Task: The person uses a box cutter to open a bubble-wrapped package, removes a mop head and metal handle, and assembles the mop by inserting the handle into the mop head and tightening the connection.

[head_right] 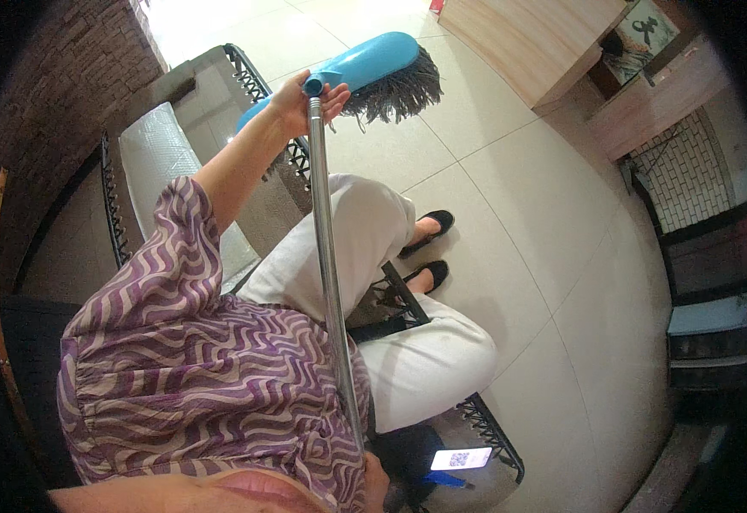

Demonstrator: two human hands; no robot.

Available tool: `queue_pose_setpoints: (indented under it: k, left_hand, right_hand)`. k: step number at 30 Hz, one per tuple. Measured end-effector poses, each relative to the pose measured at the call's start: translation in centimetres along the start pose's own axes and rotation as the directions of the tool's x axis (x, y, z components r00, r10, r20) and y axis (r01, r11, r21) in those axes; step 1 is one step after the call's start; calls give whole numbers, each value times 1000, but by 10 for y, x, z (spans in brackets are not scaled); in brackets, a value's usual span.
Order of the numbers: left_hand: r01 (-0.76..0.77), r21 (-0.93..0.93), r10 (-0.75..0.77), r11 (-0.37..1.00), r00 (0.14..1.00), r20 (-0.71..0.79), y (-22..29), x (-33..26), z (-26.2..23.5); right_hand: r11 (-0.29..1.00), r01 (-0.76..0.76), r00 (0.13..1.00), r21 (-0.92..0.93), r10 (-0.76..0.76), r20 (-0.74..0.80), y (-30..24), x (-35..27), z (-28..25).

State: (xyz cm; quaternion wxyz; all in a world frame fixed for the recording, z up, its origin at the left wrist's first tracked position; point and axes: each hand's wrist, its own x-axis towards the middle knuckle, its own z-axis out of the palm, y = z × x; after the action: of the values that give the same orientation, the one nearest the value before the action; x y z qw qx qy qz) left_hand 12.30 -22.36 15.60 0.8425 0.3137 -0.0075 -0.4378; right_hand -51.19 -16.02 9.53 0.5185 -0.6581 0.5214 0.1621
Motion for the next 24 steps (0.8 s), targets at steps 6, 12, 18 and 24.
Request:
queue_pose_setpoints:
  k: [6, 12, 18, 24]
  left_hand:
    - [13, 15, -11, 1000, 993, -114, -2, -6, 9]
    - [10, 6, -10, 1000, 993, -118, 1, -8, 2]
    - [0, -3, 0, 1000, 990, -140, -3, -11, 6]
    - [-1, 26, 5, 1000, 991, -133, -6, -13, 1]
  right_hand:
    - [986, 88, 996, -140, -91, -17, -17, -1, 1]
    - [981, 97, 995, -169, -101, -16, -20, -2, 2]
    - [977, 105, 994, -187, -110, -17, -26, -3, 1]
    - [971, 119, 992, -205, -125, -14, -32, -5, -1]
